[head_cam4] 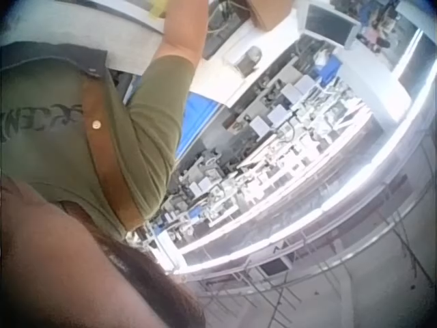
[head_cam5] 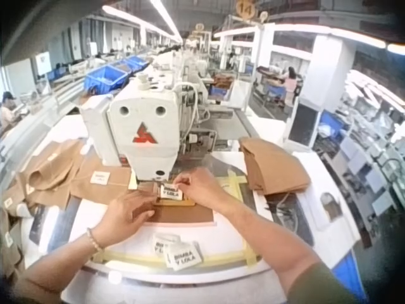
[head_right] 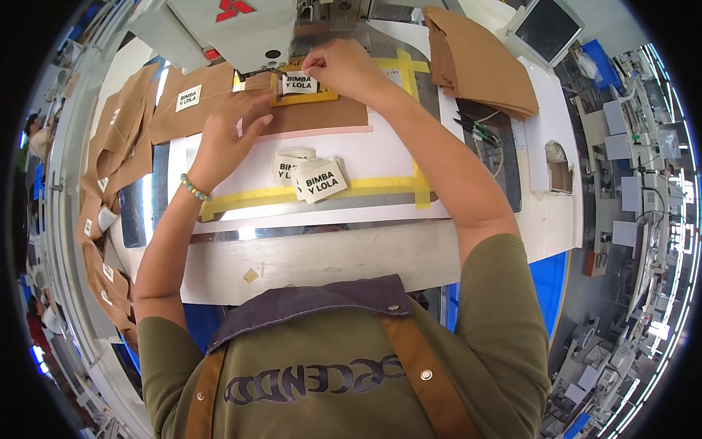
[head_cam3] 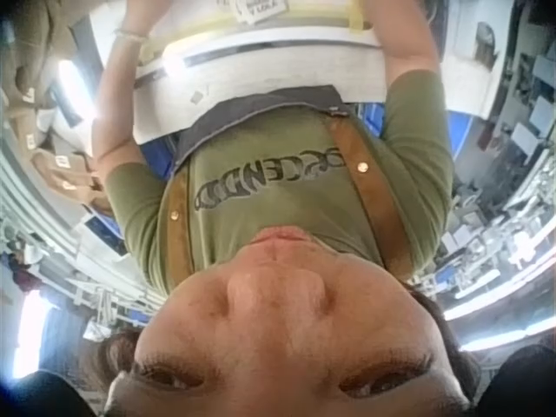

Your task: Sewing brand labels onto leather pieces using an industrial sewing machine.

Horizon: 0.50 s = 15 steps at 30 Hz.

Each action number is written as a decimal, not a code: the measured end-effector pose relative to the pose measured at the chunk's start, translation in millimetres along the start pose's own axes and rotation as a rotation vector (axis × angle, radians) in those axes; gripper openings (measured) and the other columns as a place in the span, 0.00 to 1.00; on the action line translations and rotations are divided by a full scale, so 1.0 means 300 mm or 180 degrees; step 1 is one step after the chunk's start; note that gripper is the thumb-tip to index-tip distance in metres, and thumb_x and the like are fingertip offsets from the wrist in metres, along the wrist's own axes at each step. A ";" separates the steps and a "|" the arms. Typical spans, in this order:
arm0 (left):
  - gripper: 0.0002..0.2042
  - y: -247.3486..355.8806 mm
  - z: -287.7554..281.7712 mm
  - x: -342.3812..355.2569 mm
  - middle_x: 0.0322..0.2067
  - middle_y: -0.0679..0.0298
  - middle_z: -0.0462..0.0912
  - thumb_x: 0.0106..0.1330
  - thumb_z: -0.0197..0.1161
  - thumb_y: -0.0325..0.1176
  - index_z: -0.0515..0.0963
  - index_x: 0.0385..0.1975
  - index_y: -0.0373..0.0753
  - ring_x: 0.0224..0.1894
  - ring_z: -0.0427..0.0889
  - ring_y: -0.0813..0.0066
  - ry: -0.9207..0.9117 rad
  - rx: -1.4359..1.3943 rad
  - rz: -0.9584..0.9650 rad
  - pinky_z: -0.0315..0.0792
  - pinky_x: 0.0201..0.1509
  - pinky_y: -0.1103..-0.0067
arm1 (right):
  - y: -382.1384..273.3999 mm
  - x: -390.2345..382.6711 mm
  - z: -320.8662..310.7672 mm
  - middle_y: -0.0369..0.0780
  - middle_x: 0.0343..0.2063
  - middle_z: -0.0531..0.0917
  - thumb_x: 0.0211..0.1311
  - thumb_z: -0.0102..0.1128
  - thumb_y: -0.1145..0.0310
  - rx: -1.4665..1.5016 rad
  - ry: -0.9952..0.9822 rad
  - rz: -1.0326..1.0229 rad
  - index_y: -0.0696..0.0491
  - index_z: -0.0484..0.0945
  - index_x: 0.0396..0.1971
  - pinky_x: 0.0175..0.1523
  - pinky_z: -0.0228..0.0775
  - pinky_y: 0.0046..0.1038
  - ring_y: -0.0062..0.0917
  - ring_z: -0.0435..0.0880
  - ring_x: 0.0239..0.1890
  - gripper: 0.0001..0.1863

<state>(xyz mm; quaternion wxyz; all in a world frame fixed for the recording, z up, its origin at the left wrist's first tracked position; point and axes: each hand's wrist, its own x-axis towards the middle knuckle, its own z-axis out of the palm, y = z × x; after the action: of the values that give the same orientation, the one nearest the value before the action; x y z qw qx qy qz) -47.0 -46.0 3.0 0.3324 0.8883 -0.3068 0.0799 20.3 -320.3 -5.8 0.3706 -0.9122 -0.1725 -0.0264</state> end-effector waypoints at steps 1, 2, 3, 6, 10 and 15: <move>0.20 -0.008 0.010 0.006 0.57 0.58 0.89 0.70 0.71 0.27 0.84 0.63 0.37 0.57 0.85 0.58 -0.0011 -0.0074 0.0174 0.79 0.64 0.67 | -0.005 0.000 0.001 0.42 0.39 0.95 0.71 0.72 0.65 -0.0075 -0.0040 -0.0027 0.56 0.92 0.46 0.49 0.83 0.29 0.27 0.93 0.40 0.11; 0.22 -0.017 0.021 0.013 0.59 0.58 0.88 0.70 0.71 0.27 0.83 0.64 0.37 0.63 0.83 0.54 -0.0022 -0.0148 0.0349 0.77 0.69 0.65 | -0.009 0.000 0.000 0.42 0.38 0.95 0.71 0.72 0.65 -0.0150 -0.0079 -0.0052 0.55 0.92 0.46 0.49 0.82 0.30 0.28 0.92 0.40 0.11; 0.22 -0.027 0.032 0.020 0.59 0.58 0.88 0.70 0.71 0.27 0.83 0.64 0.37 0.63 0.83 0.54 -0.0011 -0.0146 0.0357 0.77 0.69 0.65 | -0.012 0.000 -0.006 0.42 0.38 0.95 0.71 0.72 0.65 -0.0160 -0.0073 -0.0060 0.55 0.92 0.46 0.49 0.82 0.30 0.28 0.92 0.40 0.11; 0.23 -0.048 0.062 0.041 0.67 0.58 0.84 0.71 0.71 0.27 0.81 0.66 0.37 0.74 0.74 0.51 -0.0100 -0.0072 0.0467 0.72 0.77 0.61 | -0.025 -0.010 -0.020 0.41 0.39 0.93 0.71 0.72 0.66 -0.0106 -0.0147 -0.0030 0.55 0.92 0.46 0.50 0.82 0.29 0.28 0.92 0.41 0.11; 0.24 -0.064 0.082 0.060 0.73 0.60 0.78 0.72 0.70 0.29 0.80 0.67 0.37 0.80 0.66 0.50 -0.0363 0.0219 0.0563 0.66 0.82 0.61 | -0.024 -0.047 -0.009 0.38 0.44 0.90 0.70 0.72 0.67 -0.0487 -0.0108 -0.0313 0.53 0.92 0.48 0.51 0.81 0.30 0.30 0.90 0.45 0.11; 0.25 -0.090 0.088 0.054 0.74 0.62 0.77 0.73 0.70 0.32 0.79 0.69 0.36 0.81 0.64 0.51 -0.0407 0.0363 0.0703 0.62 0.84 0.60 | 0.019 -0.108 -0.039 0.38 0.51 0.88 0.70 0.69 0.70 -0.0898 0.0093 -0.1200 0.52 0.92 0.47 0.52 0.82 0.34 0.34 0.88 0.50 0.09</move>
<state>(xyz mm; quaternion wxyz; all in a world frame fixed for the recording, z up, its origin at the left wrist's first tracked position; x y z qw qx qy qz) -19.6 -54.8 -26.4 0.2504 0.8698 -0.4182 0.0766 -7.3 -341.5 -6.9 0.2304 -0.9062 -0.3290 -0.1323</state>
